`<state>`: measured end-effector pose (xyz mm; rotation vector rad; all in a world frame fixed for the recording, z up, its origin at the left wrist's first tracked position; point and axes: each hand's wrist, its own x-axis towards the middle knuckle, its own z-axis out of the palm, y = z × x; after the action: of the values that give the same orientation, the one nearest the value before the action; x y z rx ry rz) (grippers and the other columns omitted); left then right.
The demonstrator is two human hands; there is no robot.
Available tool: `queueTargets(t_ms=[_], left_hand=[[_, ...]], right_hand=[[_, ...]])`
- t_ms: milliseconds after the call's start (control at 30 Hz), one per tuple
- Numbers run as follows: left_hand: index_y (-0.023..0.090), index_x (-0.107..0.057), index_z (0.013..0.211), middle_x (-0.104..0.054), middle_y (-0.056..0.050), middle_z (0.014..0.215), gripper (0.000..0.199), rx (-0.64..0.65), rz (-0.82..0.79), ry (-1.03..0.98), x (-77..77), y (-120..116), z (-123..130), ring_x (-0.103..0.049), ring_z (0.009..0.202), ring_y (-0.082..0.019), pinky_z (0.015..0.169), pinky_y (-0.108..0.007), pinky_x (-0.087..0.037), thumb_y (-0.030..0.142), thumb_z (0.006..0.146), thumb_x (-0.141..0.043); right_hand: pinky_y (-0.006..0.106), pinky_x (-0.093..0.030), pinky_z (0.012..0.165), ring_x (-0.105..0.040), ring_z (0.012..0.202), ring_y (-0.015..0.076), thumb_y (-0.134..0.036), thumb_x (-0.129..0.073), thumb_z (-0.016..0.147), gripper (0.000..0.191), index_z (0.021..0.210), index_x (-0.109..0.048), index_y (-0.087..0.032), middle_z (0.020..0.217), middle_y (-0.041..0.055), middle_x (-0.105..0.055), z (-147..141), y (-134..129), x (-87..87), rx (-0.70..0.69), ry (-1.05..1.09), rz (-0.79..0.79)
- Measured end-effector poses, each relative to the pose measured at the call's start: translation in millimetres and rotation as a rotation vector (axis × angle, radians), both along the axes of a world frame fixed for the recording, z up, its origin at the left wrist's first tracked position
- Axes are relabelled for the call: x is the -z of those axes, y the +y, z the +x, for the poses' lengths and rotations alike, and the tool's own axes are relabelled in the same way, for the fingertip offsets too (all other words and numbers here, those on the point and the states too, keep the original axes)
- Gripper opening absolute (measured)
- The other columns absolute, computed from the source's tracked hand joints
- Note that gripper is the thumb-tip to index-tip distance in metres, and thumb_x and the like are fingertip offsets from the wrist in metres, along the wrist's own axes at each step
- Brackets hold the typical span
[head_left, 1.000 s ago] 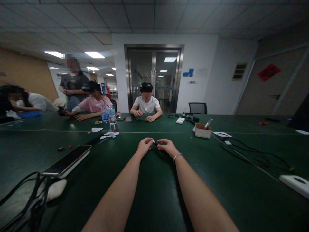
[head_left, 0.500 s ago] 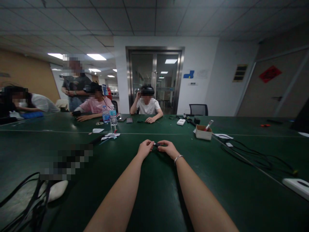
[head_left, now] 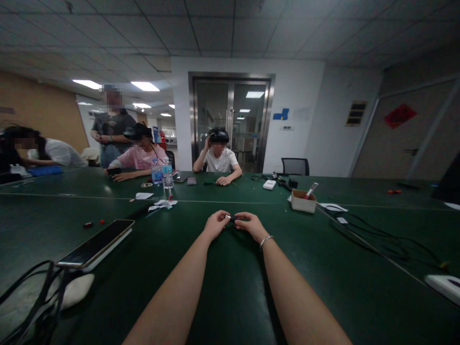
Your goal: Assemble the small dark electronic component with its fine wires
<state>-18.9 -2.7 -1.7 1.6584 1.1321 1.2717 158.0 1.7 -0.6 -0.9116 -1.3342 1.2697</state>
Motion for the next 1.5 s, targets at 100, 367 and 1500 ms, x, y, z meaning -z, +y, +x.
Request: queueTargets(t_ms=[100,367,1500], left_hand=[[0.016,-0.064,0.093,-0.063,-0.006,0.087,0.025,0.019,0.003,-0.027,1.0,0.2,-0.7,-0.058,0.074,-0.013,0.056,-0.021,-0.046,0.03,0.073,-0.065],[0.017,-0.065,0.092,-0.063,-0.003,0.077,0.026,0.007,-0.02,0.002,5.6,7.5,-1.0,-0.057,0.067,-0.012,0.056,-0.021,-0.045,0.036,0.075,-0.062],[0.015,-0.067,0.094,-0.065,-0.004,0.076,0.028,0.003,-0.046,0.025,7.3,7.0,-2.1,-0.056,0.061,-0.012,0.059,-0.024,-0.044,0.033,0.073,-0.065]], right_hand=[[0.021,-0.057,0.061,-0.064,0.061,0.0091,-0.009,-0.077,0.06,0.032,0.091,-0.069,-0.013,0.077,0.0011,-0.063,-0.4,-0.4,0.1,0.01,-0.006,0.009],[0.023,-0.057,0.063,-0.065,0.06,0.009,-0.008,-0.076,0.06,0.033,0.092,-0.069,-0.013,0.081,0.0024,-0.064,-1.5,-1.0,-0.5,0.014,-0.038,0.004],[0.022,-0.058,0.064,-0.066,0.061,0.0092,-0.006,-0.075,0.061,0.032,0.091,-0.069,-0.013,0.081,0.0024,-0.066,-1.3,-0.7,0.8,0.001,-0.026,-0.003]])
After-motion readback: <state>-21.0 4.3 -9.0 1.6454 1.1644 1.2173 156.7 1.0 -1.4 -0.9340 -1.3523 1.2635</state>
